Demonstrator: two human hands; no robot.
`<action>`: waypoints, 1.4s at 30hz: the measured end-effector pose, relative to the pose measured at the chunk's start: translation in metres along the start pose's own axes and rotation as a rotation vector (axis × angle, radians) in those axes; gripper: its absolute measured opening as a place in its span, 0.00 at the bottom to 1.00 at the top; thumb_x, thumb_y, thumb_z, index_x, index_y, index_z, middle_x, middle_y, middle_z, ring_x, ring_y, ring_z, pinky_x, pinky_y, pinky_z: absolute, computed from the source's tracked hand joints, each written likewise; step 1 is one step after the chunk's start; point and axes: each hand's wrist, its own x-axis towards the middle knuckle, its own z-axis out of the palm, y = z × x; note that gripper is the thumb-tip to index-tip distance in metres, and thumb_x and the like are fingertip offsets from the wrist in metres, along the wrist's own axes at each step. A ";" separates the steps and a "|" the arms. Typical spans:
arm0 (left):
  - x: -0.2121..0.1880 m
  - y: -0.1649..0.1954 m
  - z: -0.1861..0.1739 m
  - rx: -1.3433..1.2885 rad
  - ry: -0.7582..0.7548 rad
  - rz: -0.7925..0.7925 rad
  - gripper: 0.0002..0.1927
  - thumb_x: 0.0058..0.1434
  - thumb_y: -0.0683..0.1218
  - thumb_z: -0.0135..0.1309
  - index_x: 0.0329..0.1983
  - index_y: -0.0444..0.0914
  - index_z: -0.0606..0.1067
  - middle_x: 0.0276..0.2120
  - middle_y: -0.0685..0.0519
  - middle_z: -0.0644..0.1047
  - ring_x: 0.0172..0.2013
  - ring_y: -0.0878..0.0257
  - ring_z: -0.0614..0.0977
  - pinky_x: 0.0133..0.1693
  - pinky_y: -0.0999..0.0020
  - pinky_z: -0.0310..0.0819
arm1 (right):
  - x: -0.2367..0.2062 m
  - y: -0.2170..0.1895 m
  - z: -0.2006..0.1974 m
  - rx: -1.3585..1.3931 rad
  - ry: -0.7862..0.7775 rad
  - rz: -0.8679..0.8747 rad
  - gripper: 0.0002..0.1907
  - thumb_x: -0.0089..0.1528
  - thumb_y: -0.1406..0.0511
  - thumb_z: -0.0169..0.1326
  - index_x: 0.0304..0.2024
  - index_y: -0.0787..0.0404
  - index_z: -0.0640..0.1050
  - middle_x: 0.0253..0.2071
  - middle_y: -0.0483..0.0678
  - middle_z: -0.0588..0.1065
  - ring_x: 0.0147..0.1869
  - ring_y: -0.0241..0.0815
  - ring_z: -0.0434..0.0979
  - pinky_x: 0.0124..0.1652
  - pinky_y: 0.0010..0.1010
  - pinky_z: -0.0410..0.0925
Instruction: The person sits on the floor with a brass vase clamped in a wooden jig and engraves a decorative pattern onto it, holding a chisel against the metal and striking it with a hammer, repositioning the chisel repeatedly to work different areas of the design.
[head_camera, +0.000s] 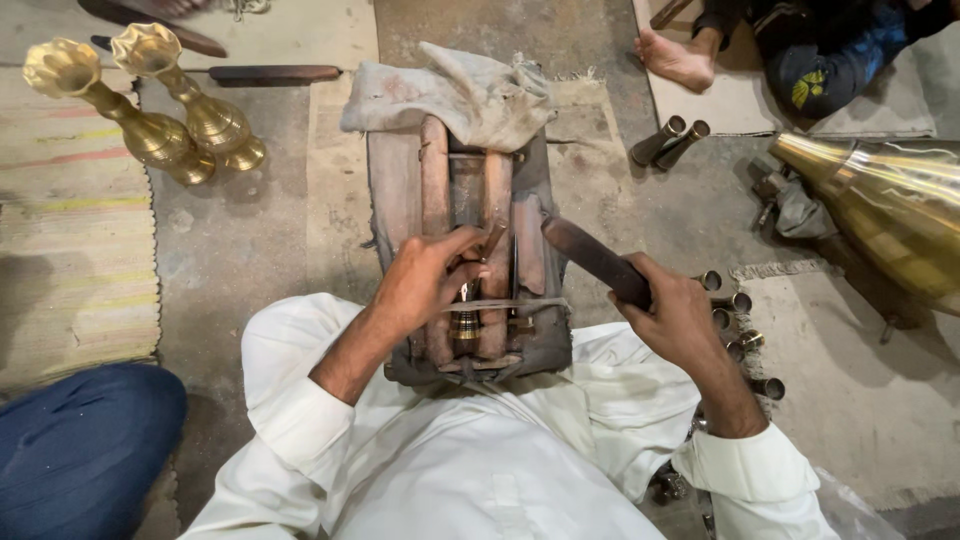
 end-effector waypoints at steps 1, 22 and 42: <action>-0.002 0.000 0.000 -0.007 0.005 0.015 0.19 0.57 0.40 0.64 0.52 0.36 0.75 0.39 0.43 0.82 0.38 0.48 0.86 0.37 0.57 0.80 | 0.002 -0.002 0.001 0.060 0.026 -0.022 0.20 0.57 0.63 0.65 0.50 0.57 0.77 0.28 0.56 0.78 0.31 0.57 0.80 0.31 0.44 0.69; -0.022 0.000 0.016 0.069 0.142 -0.009 0.16 0.62 0.43 0.63 0.52 0.36 0.75 0.40 0.45 0.84 0.39 0.50 0.87 0.38 0.59 0.82 | 0.035 -0.058 -0.048 -0.190 0.195 -0.454 0.27 0.51 0.73 0.60 0.54 0.58 0.77 0.44 0.53 0.80 0.47 0.57 0.81 0.43 0.45 0.71; -0.090 -0.043 0.023 -0.621 0.471 -0.405 0.17 0.62 0.33 0.60 0.53 0.32 0.73 0.32 0.53 0.79 0.34 0.72 0.81 0.36 0.79 0.76 | 0.091 -0.120 0.052 0.189 -0.053 -0.328 0.24 0.56 0.50 0.67 0.45 0.60 0.82 0.35 0.52 0.80 0.38 0.52 0.83 0.39 0.44 0.72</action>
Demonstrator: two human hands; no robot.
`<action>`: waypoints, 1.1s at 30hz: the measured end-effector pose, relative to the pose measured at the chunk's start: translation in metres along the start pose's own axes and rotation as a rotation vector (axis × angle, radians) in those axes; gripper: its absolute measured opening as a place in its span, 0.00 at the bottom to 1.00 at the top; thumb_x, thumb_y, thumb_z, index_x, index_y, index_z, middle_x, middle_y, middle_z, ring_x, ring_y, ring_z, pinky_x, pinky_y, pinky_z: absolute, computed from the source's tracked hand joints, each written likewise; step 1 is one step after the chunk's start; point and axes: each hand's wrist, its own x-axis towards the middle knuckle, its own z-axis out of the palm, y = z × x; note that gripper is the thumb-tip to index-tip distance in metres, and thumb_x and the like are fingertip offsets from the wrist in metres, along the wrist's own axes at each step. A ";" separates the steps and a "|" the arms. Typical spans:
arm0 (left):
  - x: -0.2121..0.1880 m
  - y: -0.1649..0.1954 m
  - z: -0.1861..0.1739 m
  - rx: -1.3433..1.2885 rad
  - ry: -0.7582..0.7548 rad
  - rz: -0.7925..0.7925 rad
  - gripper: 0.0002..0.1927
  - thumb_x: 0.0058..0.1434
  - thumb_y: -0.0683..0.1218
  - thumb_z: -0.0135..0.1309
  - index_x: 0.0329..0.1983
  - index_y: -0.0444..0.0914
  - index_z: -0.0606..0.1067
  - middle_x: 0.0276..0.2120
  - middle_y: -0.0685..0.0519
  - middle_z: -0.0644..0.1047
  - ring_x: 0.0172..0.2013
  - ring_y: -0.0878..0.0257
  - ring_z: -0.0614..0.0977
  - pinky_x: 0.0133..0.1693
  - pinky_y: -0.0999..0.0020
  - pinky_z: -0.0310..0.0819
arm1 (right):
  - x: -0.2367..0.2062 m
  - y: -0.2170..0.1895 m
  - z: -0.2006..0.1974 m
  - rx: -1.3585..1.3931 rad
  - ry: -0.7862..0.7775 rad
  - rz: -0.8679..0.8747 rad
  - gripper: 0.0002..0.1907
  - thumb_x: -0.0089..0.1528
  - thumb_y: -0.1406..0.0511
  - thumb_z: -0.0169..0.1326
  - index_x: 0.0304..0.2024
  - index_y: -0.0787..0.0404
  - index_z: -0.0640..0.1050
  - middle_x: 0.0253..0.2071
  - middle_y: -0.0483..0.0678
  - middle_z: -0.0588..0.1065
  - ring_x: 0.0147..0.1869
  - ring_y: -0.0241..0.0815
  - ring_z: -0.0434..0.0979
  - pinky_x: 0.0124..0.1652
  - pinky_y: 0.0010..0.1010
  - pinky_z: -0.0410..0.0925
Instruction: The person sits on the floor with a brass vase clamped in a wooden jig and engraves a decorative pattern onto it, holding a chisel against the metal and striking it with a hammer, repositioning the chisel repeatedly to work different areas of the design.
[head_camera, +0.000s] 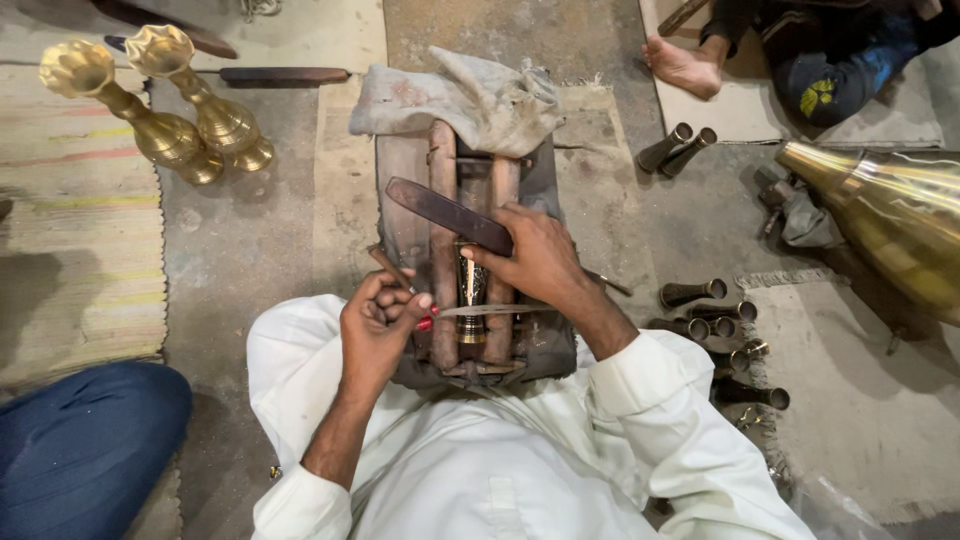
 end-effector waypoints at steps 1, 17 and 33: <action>-0.003 -0.001 -0.003 -0.006 0.001 -0.001 0.17 0.62 0.33 0.60 0.54 0.31 0.74 0.32 0.54 0.78 0.34 0.72 0.80 0.36 0.79 0.75 | 0.004 -0.001 0.004 -0.083 0.001 0.014 0.26 0.54 0.48 0.68 0.42 0.61 0.82 0.35 0.53 0.79 0.39 0.55 0.82 0.40 0.46 0.72; 0.027 0.010 0.040 0.255 -0.036 0.224 0.17 0.59 0.38 0.67 0.51 0.32 0.78 0.34 0.47 0.85 0.35 0.64 0.84 0.38 0.71 0.80 | -0.015 0.025 -0.045 0.244 -0.200 0.173 0.19 0.58 0.60 0.68 0.47 0.63 0.80 0.32 0.56 0.76 0.32 0.39 0.72 0.34 0.37 0.67; 0.033 0.032 0.050 0.597 -0.153 0.456 0.13 0.60 0.42 0.65 0.48 0.35 0.78 0.41 0.46 0.84 0.39 0.52 0.88 0.37 0.62 0.81 | -0.043 -0.008 -0.122 -0.551 0.047 -0.262 0.24 0.53 0.70 0.62 0.53 0.58 0.78 0.39 0.52 0.80 0.43 0.54 0.82 0.42 0.43 0.72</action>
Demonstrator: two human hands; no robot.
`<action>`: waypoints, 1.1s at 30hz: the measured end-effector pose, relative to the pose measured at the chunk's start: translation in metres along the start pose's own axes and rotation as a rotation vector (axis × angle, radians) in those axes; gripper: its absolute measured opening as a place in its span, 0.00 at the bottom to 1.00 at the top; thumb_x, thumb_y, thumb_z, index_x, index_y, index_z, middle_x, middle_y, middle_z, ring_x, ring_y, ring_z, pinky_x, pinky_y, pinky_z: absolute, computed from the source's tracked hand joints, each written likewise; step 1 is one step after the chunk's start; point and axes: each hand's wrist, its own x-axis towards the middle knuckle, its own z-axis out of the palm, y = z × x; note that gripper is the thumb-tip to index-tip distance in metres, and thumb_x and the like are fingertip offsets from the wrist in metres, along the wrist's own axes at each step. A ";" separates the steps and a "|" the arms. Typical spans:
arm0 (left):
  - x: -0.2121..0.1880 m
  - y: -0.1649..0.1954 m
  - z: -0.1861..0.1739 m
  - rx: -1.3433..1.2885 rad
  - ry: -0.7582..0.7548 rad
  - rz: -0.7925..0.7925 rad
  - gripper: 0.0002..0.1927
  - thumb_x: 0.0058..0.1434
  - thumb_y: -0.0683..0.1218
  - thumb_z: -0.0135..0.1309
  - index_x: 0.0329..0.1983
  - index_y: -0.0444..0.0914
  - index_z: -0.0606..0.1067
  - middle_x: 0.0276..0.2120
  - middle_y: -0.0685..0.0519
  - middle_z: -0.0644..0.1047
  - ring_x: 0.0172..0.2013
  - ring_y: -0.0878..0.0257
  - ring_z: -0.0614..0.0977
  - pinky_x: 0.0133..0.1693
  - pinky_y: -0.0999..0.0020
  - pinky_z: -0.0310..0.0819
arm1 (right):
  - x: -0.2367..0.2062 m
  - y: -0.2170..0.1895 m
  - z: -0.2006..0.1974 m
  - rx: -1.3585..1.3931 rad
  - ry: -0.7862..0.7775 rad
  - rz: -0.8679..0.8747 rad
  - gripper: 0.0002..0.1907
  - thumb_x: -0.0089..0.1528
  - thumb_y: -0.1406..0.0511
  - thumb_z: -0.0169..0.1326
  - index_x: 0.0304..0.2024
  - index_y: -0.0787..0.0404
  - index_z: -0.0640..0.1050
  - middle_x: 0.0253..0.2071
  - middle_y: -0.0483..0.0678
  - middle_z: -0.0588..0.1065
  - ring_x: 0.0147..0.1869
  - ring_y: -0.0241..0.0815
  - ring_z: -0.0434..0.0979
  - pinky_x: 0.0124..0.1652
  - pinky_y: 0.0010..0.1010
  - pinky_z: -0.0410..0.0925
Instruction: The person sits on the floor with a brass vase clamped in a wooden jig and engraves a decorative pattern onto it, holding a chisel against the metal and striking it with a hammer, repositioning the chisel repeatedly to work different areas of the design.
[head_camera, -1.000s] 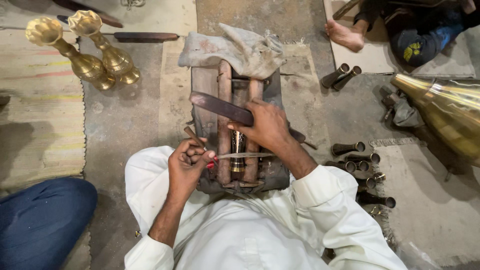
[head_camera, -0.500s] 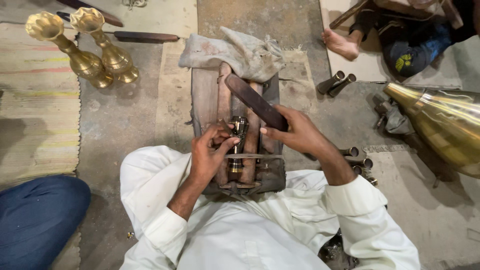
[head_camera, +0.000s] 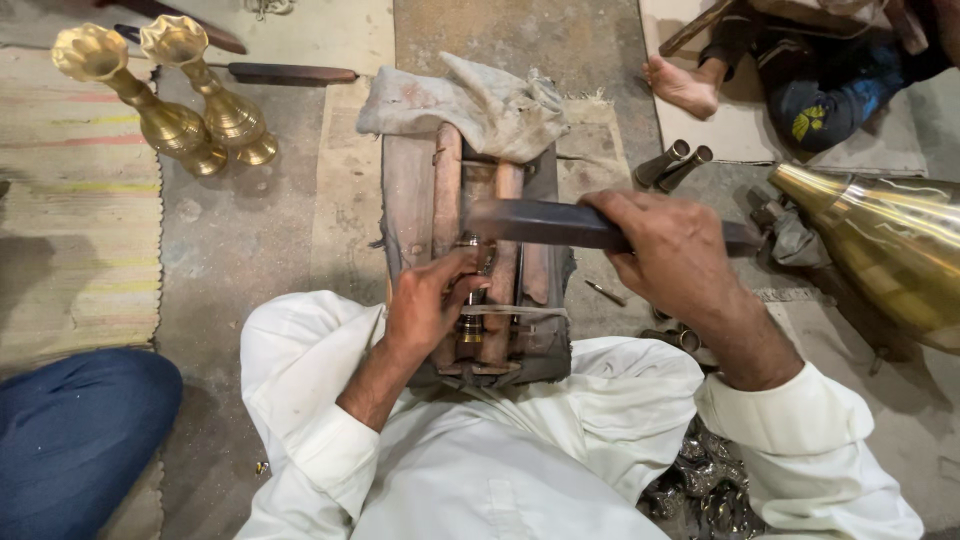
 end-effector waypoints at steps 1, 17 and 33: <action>0.003 0.001 -0.001 -0.004 -0.022 0.010 0.14 0.60 0.42 0.65 0.48 0.36 0.78 0.40 0.47 0.84 0.39 0.53 0.88 0.38 0.62 0.81 | -0.003 0.001 0.001 -0.020 -0.009 0.011 0.25 0.52 0.70 0.62 0.53 0.58 0.78 0.40 0.52 0.81 0.43 0.54 0.82 0.42 0.43 0.72; 0.033 0.016 -0.020 0.054 -0.393 0.078 0.18 0.56 0.36 0.59 0.51 0.39 0.79 0.33 0.47 0.83 0.34 0.52 0.86 0.33 0.60 0.79 | -0.059 0.018 0.027 0.247 -0.057 0.469 0.20 0.56 0.67 0.63 0.50 0.58 0.76 0.33 0.56 0.78 0.38 0.59 0.80 0.38 0.47 0.70; 0.004 -0.003 -0.012 -0.158 -0.091 -0.138 0.17 0.60 0.44 0.65 0.50 0.36 0.76 0.37 0.48 0.85 0.40 0.59 0.89 0.42 0.65 0.83 | -0.076 0.017 0.054 0.185 -0.162 0.363 0.24 0.50 0.70 0.64 0.49 0.57 0.76 0.36 0.54 0.80 0.40 0.60 0.81 0.39 0.49 0.70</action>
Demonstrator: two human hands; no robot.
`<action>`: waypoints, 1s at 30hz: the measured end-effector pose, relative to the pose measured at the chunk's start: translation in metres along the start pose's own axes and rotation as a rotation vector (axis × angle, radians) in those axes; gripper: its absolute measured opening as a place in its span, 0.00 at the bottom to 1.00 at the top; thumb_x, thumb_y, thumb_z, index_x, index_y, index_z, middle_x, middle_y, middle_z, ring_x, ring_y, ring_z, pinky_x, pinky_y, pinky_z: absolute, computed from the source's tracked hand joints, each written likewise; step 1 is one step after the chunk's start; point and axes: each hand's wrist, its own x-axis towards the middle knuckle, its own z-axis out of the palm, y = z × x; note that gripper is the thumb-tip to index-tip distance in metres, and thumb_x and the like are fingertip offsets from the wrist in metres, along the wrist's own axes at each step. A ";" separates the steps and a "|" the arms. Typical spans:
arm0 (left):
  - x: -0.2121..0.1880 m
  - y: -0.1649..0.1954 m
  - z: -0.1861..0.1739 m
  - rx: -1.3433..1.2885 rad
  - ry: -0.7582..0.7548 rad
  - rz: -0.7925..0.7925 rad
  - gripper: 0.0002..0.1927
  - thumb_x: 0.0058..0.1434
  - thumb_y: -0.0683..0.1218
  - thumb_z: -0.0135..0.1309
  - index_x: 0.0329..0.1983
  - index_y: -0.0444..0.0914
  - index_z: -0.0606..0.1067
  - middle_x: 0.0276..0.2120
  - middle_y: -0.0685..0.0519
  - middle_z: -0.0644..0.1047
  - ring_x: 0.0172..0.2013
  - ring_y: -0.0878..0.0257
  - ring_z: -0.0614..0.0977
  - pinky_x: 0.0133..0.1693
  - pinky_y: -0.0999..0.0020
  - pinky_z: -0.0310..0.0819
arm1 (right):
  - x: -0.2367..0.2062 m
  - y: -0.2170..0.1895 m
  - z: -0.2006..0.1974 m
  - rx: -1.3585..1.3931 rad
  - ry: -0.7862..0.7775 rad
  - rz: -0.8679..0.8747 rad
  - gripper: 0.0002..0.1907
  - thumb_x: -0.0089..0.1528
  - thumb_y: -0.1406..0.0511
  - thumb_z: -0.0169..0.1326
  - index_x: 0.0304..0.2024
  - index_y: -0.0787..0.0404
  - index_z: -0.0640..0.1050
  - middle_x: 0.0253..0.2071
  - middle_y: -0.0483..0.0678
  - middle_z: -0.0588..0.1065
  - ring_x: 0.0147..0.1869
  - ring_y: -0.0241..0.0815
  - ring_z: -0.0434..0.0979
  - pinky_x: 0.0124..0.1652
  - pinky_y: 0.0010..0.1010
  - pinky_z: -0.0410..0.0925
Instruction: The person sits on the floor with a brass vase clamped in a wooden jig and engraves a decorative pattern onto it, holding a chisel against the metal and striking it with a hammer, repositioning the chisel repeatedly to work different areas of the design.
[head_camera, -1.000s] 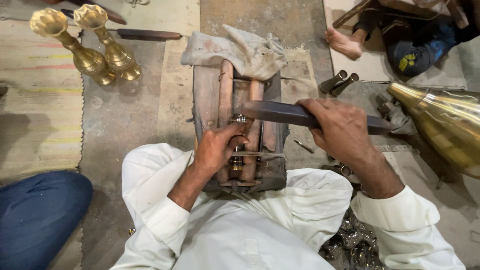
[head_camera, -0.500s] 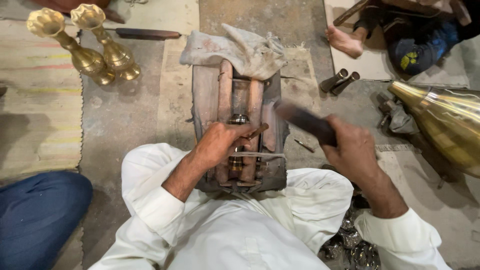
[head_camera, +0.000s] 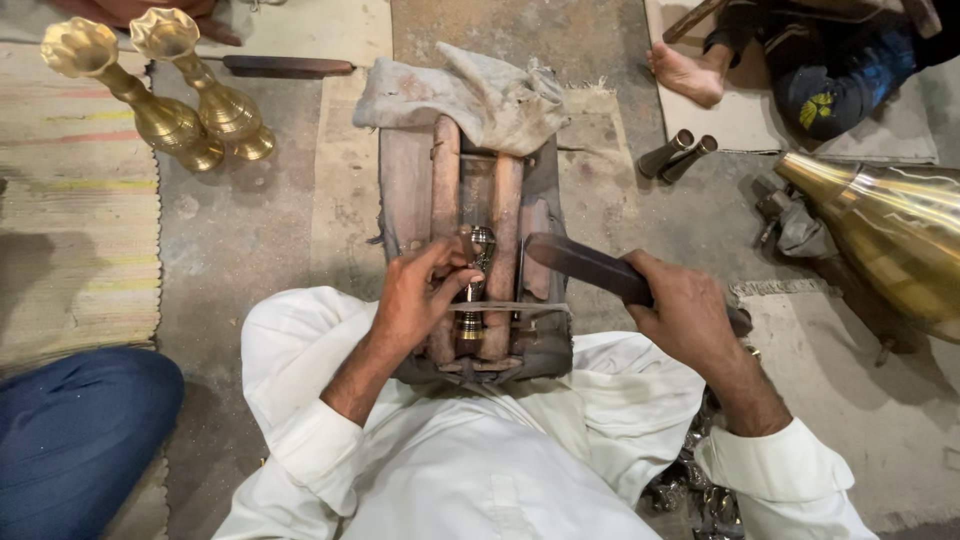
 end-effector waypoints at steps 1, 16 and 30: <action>-0.003 -0.003 0.002 -0.008 0.010 -0.002 0.17 0.60 0.44 0.65 0.50 0.35 0.76 0.37 0.48 0.85 0.40 0.60 0.89 0.42 0.66 0.83 | 0.003 -0.002 -0.002 0.017 0.010 -0.013 0.25 0.49 0.70 0.64 0.50 0.57 0.76 0.36 0.55 0.80 0.40 0.60 0.81 0.39 0.49 0.70; -0.014 -0.004 0.016 0.090 0.155 0.029 0.14 0.61 0.46 0.66 0.43 0.34 0.76 0.35 0.48 0.85 0.34 0.60 0.89 0.34 0.67 0.82 | 0.063 -0.072 -0.063 -0.292 0.174 -0.408 0.16 0.55 0.72 0.58 0.47 0.57 0.78 0.35 0.49 0.78 0.41 0.52 0.81 0.40 0.44 0.72; -0.015 -0.010 0.020 -0.100 0.315 -0.042 0.12 0.61 0.40 0.66 0.45 0.33 0.76 0.33 0.49 0.84 0.33 0.66 0.86 0.36 0.70 0.81 | 0.057 -0.048 -0.055 -0.256 -0.009 -0.283 0.19 0.54 0.68 0.61 0.49 0.55 0.77 0.35 0.50 0.79 0.41 0.56 0.81 0.39 0.46 0.71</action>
